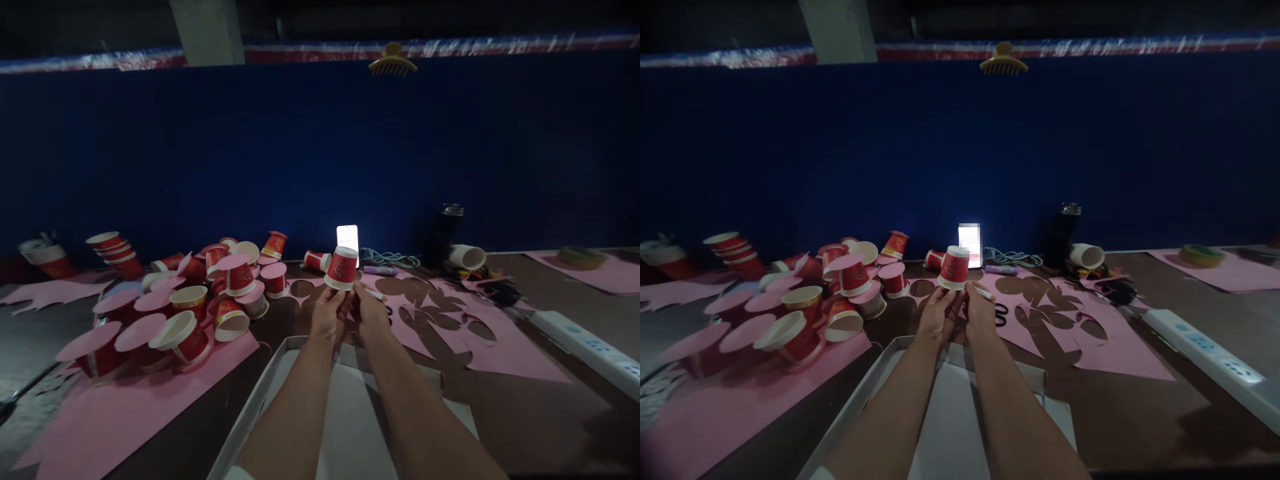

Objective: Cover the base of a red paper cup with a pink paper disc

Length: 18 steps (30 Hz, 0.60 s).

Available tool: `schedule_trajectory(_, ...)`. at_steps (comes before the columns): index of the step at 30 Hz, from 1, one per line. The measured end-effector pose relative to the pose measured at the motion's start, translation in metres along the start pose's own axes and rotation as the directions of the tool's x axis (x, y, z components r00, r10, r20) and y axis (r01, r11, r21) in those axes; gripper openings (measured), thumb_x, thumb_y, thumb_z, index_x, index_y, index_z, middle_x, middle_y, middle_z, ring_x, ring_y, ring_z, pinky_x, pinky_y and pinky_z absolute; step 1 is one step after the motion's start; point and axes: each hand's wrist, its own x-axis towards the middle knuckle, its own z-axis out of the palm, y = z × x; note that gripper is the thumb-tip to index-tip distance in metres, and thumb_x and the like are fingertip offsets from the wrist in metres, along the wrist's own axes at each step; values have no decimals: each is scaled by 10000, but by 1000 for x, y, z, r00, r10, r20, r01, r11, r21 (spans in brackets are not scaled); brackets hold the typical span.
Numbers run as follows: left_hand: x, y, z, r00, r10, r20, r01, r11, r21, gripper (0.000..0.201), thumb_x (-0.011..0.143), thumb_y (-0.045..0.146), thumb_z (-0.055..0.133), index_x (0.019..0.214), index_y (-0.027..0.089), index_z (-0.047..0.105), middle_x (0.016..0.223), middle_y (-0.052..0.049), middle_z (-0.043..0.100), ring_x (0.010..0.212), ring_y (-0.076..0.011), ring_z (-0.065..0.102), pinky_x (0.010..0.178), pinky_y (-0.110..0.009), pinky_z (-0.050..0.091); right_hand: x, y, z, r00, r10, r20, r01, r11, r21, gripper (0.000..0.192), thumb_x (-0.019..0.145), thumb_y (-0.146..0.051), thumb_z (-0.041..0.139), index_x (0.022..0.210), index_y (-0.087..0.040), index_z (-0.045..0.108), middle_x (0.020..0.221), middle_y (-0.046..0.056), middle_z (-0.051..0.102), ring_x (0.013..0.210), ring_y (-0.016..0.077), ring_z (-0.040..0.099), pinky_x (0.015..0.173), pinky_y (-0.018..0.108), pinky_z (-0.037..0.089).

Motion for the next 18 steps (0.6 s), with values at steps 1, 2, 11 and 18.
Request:
schedule_trajectory(1, 0, -1, 0, 1000, -9, -4, 9, 1000, 6, 241, 623, 88, 732, 847, 158, 675, 901, -32, 702, 822, -122, 659, 826, -242, 505, 1, -1, 0, 1000, 25, 5, -26, 998, 56, 221, 611, -219, 724, 796, -205, 603, 587, -58, 628, 458, 66, 534, 385, 140, 374)
schedule_trajectory(2, 0, -2, 0, 1000, -19, -8, 19, 1000, 16, 246, 617, 91, 739, 846, 156, 677, 898, -32, 701, 805, -115, 657, 803, -229, 505, 2, -1, 0, 999, 34, 33, -37, 994, 101, 219, 610, -201, 723, 788, -204, 594, 565, -67, 613, 437, 58, 514, 381, 135, 369)
schedule_trajectory(11, -6, -1, 4, 993, -106, -57, 106, 994, 6, 169, 641, 114, 754, 772, 119, 648, 644, 9, 623, 533, -50, 571, 550, -143, 470, 13, -4, -6, 976, 132, 174, -161, 974, 163, 81, 729, -191, 614, 762, -199, 540, 490, -69, 507, 399, 71, 470, 384, 162, 412)
schedule_trajectory(18, -10, 6, 11, 969, -190, -159, 168, 975, -143, 110, 793, 4, 561, 793, 86, 635, 773, -68, 674, 659, -83, 650, 652, -154, 547, 22, -4, -8, 981, 87, 174, -102, 992, 80, 116, 764, -248, 612, 742, -196, 510, 562, -45, 548, 462, 84, 531, 423, 177, 447)
